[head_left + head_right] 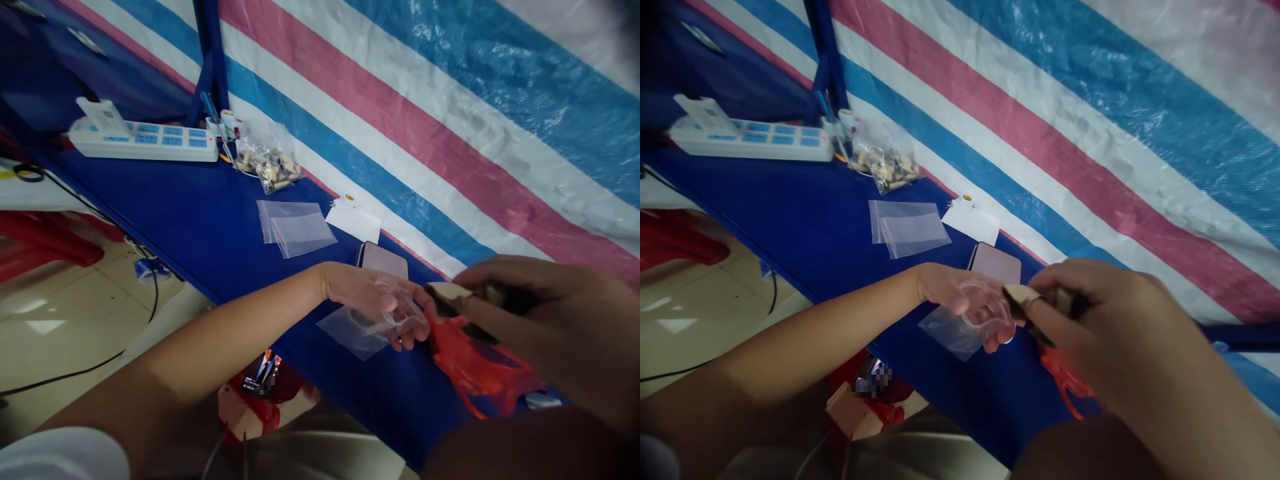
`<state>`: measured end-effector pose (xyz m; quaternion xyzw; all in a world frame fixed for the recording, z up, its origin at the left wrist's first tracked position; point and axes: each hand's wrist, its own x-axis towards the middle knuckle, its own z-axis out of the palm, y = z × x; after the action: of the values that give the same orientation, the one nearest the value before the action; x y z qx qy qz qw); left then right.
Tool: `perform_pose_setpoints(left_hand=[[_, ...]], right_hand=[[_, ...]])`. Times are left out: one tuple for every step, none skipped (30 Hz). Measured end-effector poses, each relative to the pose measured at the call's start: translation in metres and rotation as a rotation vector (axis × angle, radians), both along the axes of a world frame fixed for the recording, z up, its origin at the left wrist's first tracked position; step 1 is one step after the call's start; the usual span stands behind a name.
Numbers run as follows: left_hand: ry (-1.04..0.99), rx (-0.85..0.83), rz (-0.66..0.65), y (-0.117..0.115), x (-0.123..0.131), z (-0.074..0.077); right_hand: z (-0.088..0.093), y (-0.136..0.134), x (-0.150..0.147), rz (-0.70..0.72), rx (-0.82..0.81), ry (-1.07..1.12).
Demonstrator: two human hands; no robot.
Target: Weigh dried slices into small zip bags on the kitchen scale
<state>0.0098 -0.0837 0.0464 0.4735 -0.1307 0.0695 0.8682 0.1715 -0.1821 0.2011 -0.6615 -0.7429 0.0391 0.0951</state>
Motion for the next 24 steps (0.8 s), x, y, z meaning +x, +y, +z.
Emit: perform_pose_setpoints(left_hand=[[0.015,0.019,0.005,0.001,0.000,-0.001],[0.033,0.045,0.013,0.002,0.000,-0.002],[0.050,0.074,0.020,0.003,0.000,-0.003],[0.064,0.101,0.021,0.004,0.001,-0.004],[0.071,0.122,0.017,0.004,0.001,-0.004],[0.073,0.137,0.009,0.005,0.002,-0.004],[0.070,0.145,-0.002,0.005,0.003,-0.004],[0.065,0.146,-0.006,0.005,0.004,-0.004],[0.061,0.143,-0.007,0.005,0.005,-0.003],[0.056,0.139,-0.006,0.004,0.005,-0.003],[0.048,0.135,-0.004,0.004,0.005,-0.002],[0.039,0.132,-0.001,0.003,0.006,-0.001],[0.032,0.131,0.004,0.002,0.006,-0.001],[0.029,0.133,0.012,0.002,0.006,0.000],[0.030,0.137,0.020,0.001,0.006,0.000],[0.034,0.142,0.028,0.001,0.006,0.001],[0.042,0.148,0.035,0.001,0.006,0.000],[0.049,0.155,0.038,0.001,0.006,0.000],[0.051,0.165,0.036,0.001,0.007,-0.001],[0.049,0.173,0.029,0.002,0.007,-0.002],[0.046,0.178,0.020,0.002,0.008,-0.004],[0.043,0.179,0.014,0.002,0.009,-0.005],[0.043,0.174,0.008,0.003,0.010,-0.006],[0.047,0.164,0.004,0.003,0.011,-0.008]], right_hand=[[-0.003,0.005,-0.006,0.022,-0.030,-0.003],[-0.007,0.009,-0.010,0.042,-0.066,-0.010],[-0.010,0.013,-0.012,0.063,-0.102,-0.020],[-0.013,0.015,-0.013,0.084,-0.133,-0.033],[-0.016,0.018,-0.012,0.099,-0.151,-0.049],[-0.017,0.019,-0.011,0.097,-0.157,-0.068],[-0.018,0.020,-0.010,0.090,-0.152,-0.086],[-0.019,0.020,-0.009,0.083,-0.145,-0.102],[-0.019,0.021,-0.009,0.083,-0.142,-0.115],[-0.020,0.021,-0.009,0.087,-0.143,-0.121],[-0.021,0.022,-0.010,0.099,-0.154,-0.119],[-0.022,0.023,-0.011,0.114,-0.175,-0.110],[-0.023,0.024,-0.012,0.128,-0.196,-0.099],[-0.025,0.025,-0.013,0.135,-0.213,-0.090],[-0.026,0.026,-0.014,0.137,-0.222,-0.082],[-0.027,0.027,-0.015,0.137,-0.228,-0.072],[-0.028,0.027,-0.015,0.137,-0.239,-0.059],[-0.029,0.027,-0.016,0.136,-0.252,-0.044],[-0.029,0.027,-0.017,0.137,-0.266,-0.032],[-0.029,0.027,-0.018,0.135,-0.279,-0.032],[-0.029,0.026,-0.020,0.128,-0.284,-0.043],[-0.029,0.026,-0.022,0.117,-0.281,-0.063],[-0.029,0.026,-0.025,0.103,-0.274,-0.084],[-0.028,0.026,-0.027,0.094,-0.268,-0.100]])
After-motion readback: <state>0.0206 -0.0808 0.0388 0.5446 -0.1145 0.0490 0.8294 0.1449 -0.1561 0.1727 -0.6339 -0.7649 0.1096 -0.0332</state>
